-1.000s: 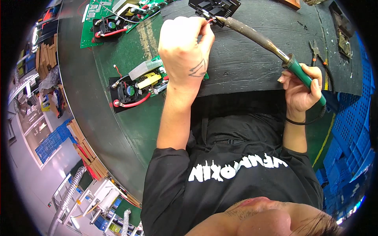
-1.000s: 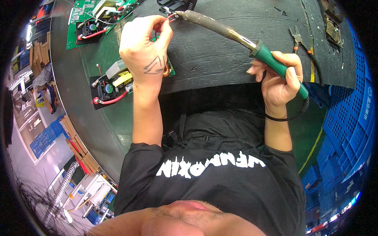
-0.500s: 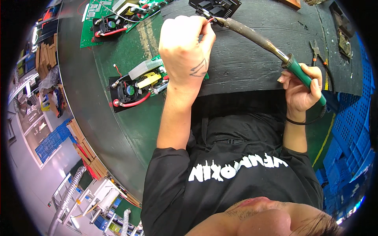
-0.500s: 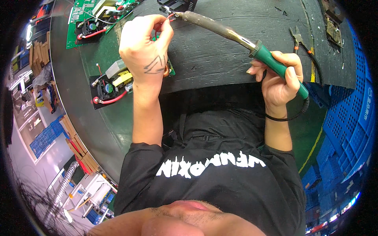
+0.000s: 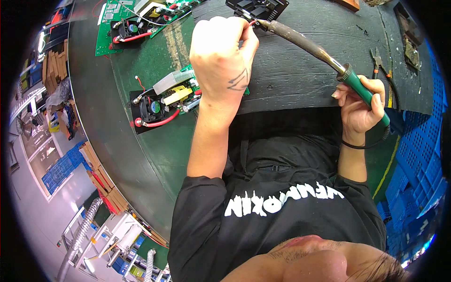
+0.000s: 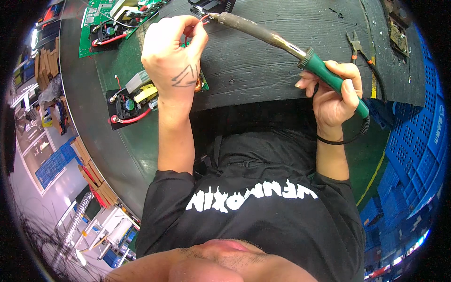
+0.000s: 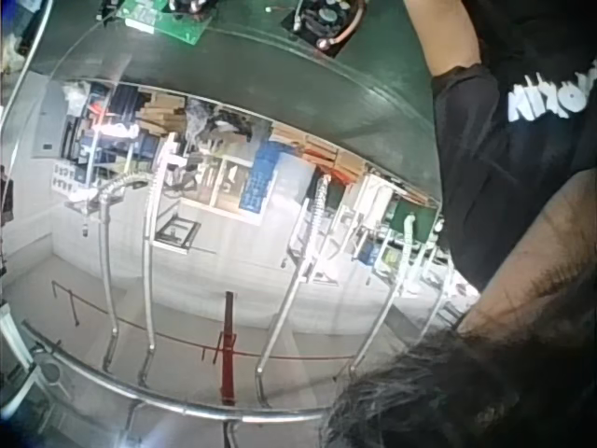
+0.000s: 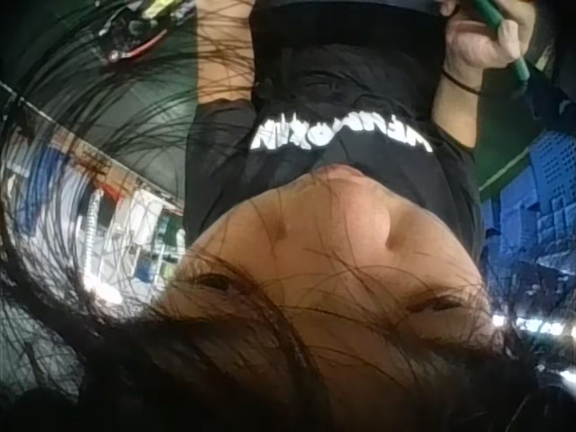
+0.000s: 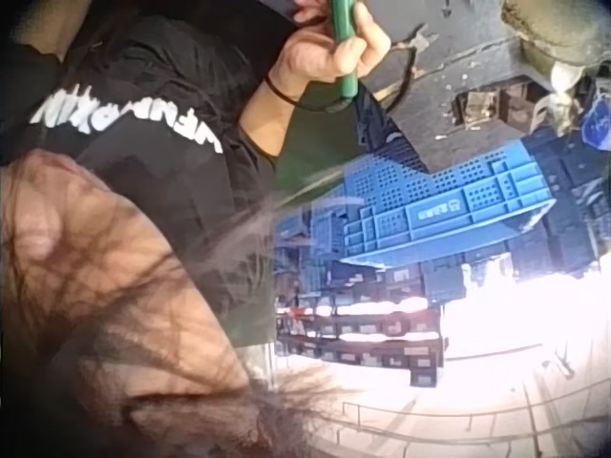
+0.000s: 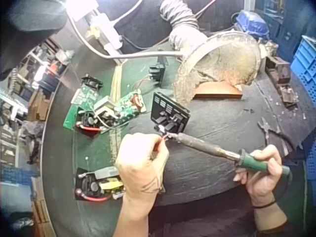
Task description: Soldering electronic components and wires onto printed circuit boards at a manufacturing station.
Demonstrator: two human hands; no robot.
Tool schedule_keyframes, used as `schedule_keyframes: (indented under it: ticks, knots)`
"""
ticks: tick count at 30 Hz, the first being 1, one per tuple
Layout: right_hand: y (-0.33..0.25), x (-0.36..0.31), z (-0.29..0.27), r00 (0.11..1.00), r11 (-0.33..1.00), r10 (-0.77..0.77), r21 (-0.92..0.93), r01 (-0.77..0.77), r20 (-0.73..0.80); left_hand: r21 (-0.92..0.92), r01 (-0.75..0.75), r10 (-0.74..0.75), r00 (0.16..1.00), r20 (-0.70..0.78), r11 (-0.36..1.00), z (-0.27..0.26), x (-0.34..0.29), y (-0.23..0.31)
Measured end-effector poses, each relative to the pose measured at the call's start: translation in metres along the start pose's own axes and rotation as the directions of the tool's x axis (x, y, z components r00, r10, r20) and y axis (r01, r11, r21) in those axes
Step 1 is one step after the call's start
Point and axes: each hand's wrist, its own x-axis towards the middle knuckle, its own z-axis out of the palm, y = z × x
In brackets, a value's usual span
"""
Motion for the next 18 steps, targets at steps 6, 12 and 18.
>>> schedule_keyframes:
  ticks: [6,12,18]
  knots:
    - [-0.0014,-0.0005,0.0000,1.000,1.000,0.017,-0.013,-0.018,-0.016,-0.004,0.005,-0.005,1.000,0.004,1.000,-0.0006,0.0007,0.0004]
    - [0.0002,-0.0008,-0.0010,1.000,1.000,0.009,-0.018,-0.009,-0.015,-0.001,0.011,-0.011,1.000,0.012,1.000,-0.0011,0.0011,0.0016]
    - [0.0008,-0.0003,-0.0008,1.000,1.000,-0.001,-0.011,0.001,-0.005,0.019,0.002,-0.003,1.000,0.020,1.000,-0.0015,0.0017,0.0016]
